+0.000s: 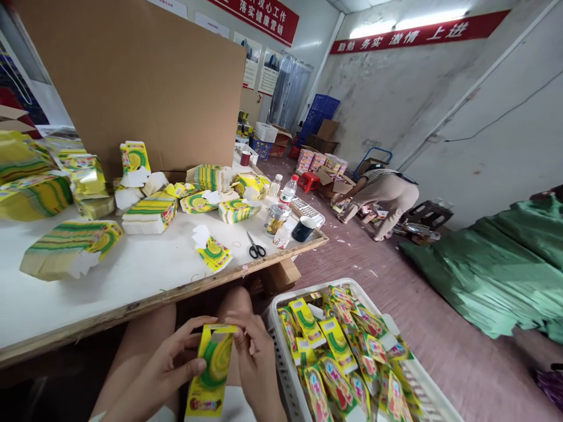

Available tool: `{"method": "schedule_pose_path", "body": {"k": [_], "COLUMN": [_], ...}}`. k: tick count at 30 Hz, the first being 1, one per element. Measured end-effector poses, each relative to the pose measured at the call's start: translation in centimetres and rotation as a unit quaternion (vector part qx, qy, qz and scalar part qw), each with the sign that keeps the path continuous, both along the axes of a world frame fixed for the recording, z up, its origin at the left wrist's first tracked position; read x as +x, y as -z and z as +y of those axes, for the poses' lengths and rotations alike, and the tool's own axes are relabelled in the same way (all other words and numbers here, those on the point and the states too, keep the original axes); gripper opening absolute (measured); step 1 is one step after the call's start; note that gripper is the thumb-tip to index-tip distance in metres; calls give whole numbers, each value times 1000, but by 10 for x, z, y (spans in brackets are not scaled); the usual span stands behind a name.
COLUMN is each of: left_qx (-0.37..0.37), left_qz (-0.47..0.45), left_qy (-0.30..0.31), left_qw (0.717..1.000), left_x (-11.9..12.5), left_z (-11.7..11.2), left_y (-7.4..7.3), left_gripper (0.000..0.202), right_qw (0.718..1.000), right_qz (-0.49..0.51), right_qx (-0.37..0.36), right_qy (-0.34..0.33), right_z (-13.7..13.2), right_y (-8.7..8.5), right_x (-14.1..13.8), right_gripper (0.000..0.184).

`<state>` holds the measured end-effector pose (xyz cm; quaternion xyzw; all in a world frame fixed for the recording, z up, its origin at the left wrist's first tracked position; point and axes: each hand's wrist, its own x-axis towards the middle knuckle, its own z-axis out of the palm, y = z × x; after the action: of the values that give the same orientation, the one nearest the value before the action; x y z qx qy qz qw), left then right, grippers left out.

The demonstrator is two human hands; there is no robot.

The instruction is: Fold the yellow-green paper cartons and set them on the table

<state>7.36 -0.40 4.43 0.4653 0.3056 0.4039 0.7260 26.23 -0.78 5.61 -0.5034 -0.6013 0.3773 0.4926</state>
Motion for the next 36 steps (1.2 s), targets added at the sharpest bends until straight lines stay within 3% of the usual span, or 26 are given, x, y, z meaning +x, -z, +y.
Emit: {"method": "schedule_pose_path", "body": {"k": [2, 5, 7, 12, 20, 27, 31, 36], "left_qx": [15, 52, 66, 34, -7, -11, 18, -13], "left_qz": [28, 63, 68, 44, 36, 28, 52, 48], "left_qy": [-34, -57, -47, -39, -60, -52, -61, -84], "left_qw": [999, 995, 994, 998, 998, 998, 997, 995], "left_x": [1, 4, 5, 4, 7, 5, 4, 4], "left_z": [1, -1, -4, -7, -7, -8, -9, -6], "left_y": [3, 8, 11, 8, 7, -6, -12, -11], "left_gripper": [45, 41, 44, 47, 54, 53, 46, 45], "right_qw": [1000, 993, 987, 982, 978, 988, 987, 993], "right_qz": [-5, -7, -47, -141, -175, -93, -106, -73], "right_qx": [-2, -100, -141, -125, -112, -120, -119, -87], "right_qy": [-23, -67, -57, -18, 14, -21, 19, -3], "right_z": [0, 1, 1, 1, 1, -2, -2, -2], "right_y": [-1, 1, 3, 7, 10, 2, -2, 2], "right_x": [5, 6, 2, -10, -21, -20, -21, -15], "right_gripper": [28, 32, 37, 29, 33, 37, 32, 34]}}
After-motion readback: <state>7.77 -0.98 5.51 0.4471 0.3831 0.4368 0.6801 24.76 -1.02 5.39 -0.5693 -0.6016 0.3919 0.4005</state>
